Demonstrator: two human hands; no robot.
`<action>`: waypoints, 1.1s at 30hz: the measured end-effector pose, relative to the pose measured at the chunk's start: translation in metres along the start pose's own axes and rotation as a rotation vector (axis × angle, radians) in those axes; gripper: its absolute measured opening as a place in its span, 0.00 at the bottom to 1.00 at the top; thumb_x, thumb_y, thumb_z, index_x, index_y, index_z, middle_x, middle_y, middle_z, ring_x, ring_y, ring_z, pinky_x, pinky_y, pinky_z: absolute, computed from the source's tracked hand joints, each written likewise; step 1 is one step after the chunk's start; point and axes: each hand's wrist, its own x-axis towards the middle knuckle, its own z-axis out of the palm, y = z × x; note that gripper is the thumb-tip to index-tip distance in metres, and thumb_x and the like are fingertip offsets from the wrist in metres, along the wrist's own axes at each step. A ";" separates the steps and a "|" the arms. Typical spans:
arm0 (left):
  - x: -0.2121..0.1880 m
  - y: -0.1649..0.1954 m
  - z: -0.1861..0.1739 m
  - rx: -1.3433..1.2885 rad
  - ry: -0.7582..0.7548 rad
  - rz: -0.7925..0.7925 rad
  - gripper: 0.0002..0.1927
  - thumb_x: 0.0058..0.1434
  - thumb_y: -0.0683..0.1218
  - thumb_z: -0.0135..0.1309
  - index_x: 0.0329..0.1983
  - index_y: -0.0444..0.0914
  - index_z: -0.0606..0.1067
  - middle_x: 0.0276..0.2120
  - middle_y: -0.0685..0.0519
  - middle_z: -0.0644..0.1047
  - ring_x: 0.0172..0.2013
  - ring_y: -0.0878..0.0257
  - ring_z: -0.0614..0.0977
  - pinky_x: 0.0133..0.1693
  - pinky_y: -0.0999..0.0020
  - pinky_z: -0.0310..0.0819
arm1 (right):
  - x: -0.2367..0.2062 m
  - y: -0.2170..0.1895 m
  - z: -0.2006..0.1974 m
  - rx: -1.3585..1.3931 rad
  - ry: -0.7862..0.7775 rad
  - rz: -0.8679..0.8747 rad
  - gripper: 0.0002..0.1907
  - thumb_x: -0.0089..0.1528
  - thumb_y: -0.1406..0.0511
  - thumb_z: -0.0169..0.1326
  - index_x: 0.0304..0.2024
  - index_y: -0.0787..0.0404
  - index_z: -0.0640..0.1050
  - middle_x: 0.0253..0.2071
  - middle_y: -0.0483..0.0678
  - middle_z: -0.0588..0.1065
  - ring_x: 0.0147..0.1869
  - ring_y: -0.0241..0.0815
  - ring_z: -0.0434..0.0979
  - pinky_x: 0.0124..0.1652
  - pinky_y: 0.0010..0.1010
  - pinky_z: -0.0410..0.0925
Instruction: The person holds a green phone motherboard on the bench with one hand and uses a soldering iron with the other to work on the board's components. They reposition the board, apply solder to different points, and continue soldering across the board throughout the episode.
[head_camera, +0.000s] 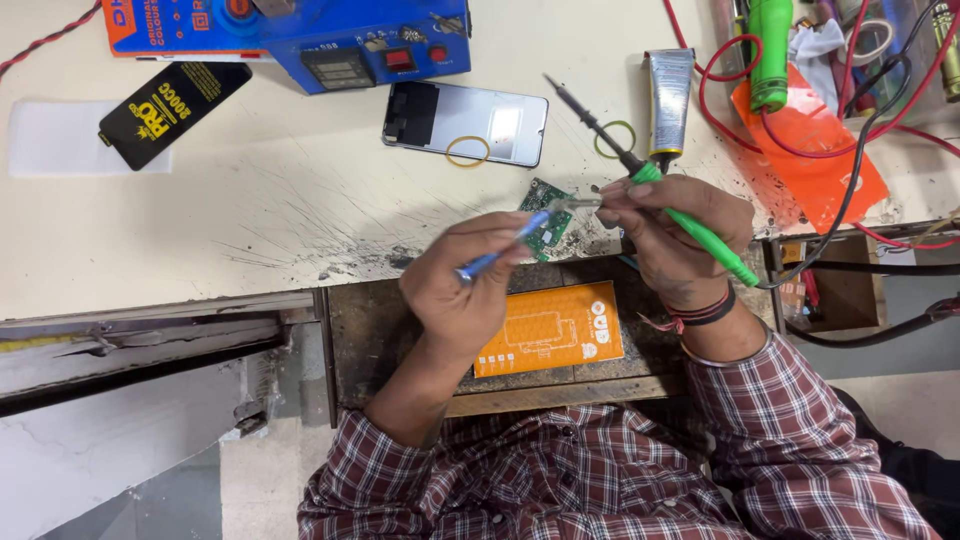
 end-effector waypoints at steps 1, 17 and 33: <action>0.001 -0.002 0.000 -0.043 0.083 -0.005 0.07 0.66 0.40 0.62 0.43 0.34 0.76 0.44 0.45 0.84 0.47 0.58 0.88 0.45 0.69 0.89 | 0.003 0.000 0.001 0.009 0.032 -0.009 0.14 0.68 0.78 0.61 0.53 0.65 0.74 0.45 0.60 0.81 0.51 0.47 0.86 0.47 0.31 0.80; -0.007 -0.004 -0.024 0.232 -0.125 -0.074 0.08 0.69 0.41 0.59 0.47 0.36 0.74 0.45 0.49 0.84 0.48 0.59 0.88 0.49 0.67 0.88 | 0.003 -0.001 -0.019 -0.173 0.103 -0.229 0.21 0.74 0.55 0.53 0.54 0.67 0.74 0.41 0.54 0.76 0.39 0.46 0.83 0.40 0.32 0.79; -0.008 -0.002 -0.017 0.312 -0.190 0.020 0.10 0.73 0.46 0.56 0.47 0.38 0.68 0.44 0.48 0.83 0.43 0.58 0.89 0.42 0.68 0.86 | -0.014 -0.011 -0.023 -0.178 0.125 -0.004 0.12 0.74 0.64 0.57 0.43 0.70 0.73 0.28 0.53 0.74 0.26 0.37 0.75 0.28 0.24 0.68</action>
